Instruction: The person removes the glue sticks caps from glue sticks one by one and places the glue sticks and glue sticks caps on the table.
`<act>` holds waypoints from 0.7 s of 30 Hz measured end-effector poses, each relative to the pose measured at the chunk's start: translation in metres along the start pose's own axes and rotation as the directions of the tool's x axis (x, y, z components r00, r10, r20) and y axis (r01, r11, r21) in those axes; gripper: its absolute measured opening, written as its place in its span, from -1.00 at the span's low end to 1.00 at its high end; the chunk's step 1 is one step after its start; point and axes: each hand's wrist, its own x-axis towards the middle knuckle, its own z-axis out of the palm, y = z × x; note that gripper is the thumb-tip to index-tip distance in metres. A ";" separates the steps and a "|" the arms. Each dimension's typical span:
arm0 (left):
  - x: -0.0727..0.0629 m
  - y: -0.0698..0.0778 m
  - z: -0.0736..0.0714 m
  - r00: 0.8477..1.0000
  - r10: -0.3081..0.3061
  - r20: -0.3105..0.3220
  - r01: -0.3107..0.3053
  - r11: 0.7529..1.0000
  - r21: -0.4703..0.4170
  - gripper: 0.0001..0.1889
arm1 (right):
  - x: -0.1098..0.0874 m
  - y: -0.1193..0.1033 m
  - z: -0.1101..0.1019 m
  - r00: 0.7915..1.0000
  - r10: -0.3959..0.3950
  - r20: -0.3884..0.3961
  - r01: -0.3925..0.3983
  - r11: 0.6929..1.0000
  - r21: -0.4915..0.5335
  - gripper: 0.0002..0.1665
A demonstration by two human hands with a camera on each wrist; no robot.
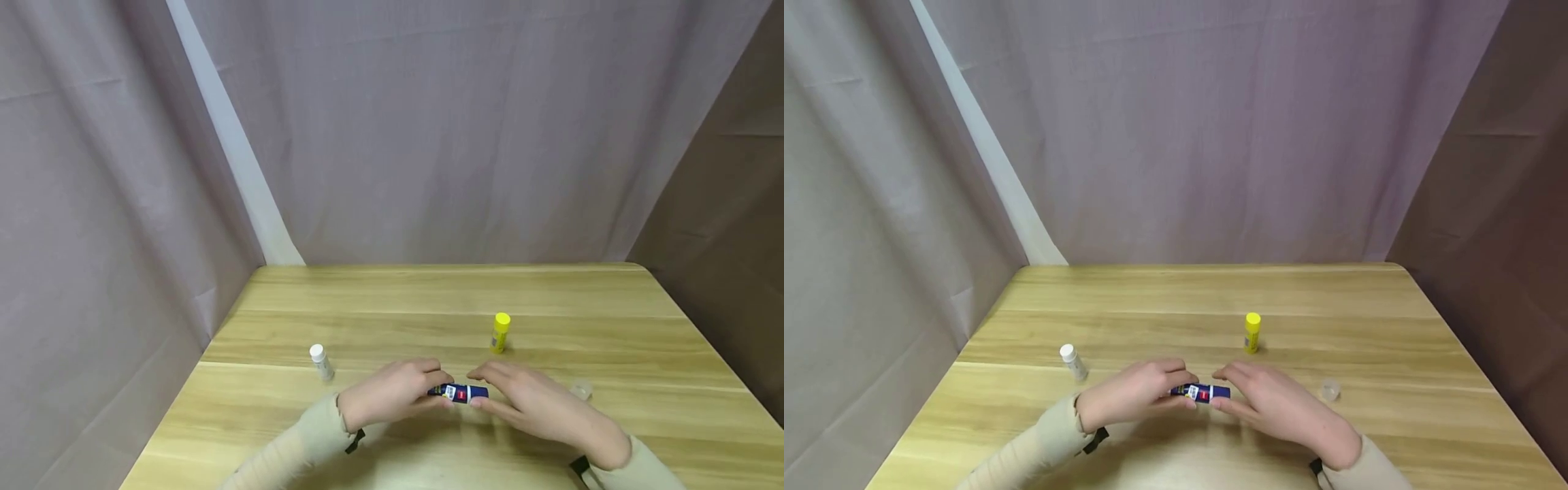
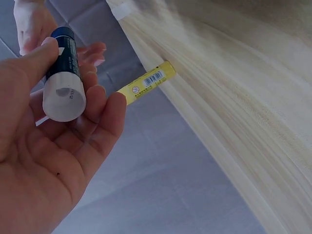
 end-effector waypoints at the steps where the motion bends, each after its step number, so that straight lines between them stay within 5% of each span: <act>1: -0.001 0.000 0.001 1.000 -0.003 -0.001 0.003 1.000 -0.001 -0.70 | 0.000 0.000 0.001 1.000 0.003 0.006 -0.003 1.000 0.006 -0.63; 7: 0.000 -0.001 0.002 1.000 -0.015 0.010 0.015 1.000 -0.021 -0.71 | 0.001 0.004 0.002 0.999 -0.043 -0.019 0.044 0.998 0.052 -0.78; 16: 0.000 -0.001 0.001 1.000 -0.010 0.025 0.011 1.000 -0.015 -0.72 | 0.001 0.000 0.001 0.999 0.042 -0.009 -0.042 0.999 0.014 -0.43; 21: -0.003 -0.001 0.002 1.000 -0.018 0.013 0.018 1.000 -0.016 -0.72 | 0.002 0.001 0.003 1.000 0.001 -0.026 -0.001 1.000 0.007 -0.70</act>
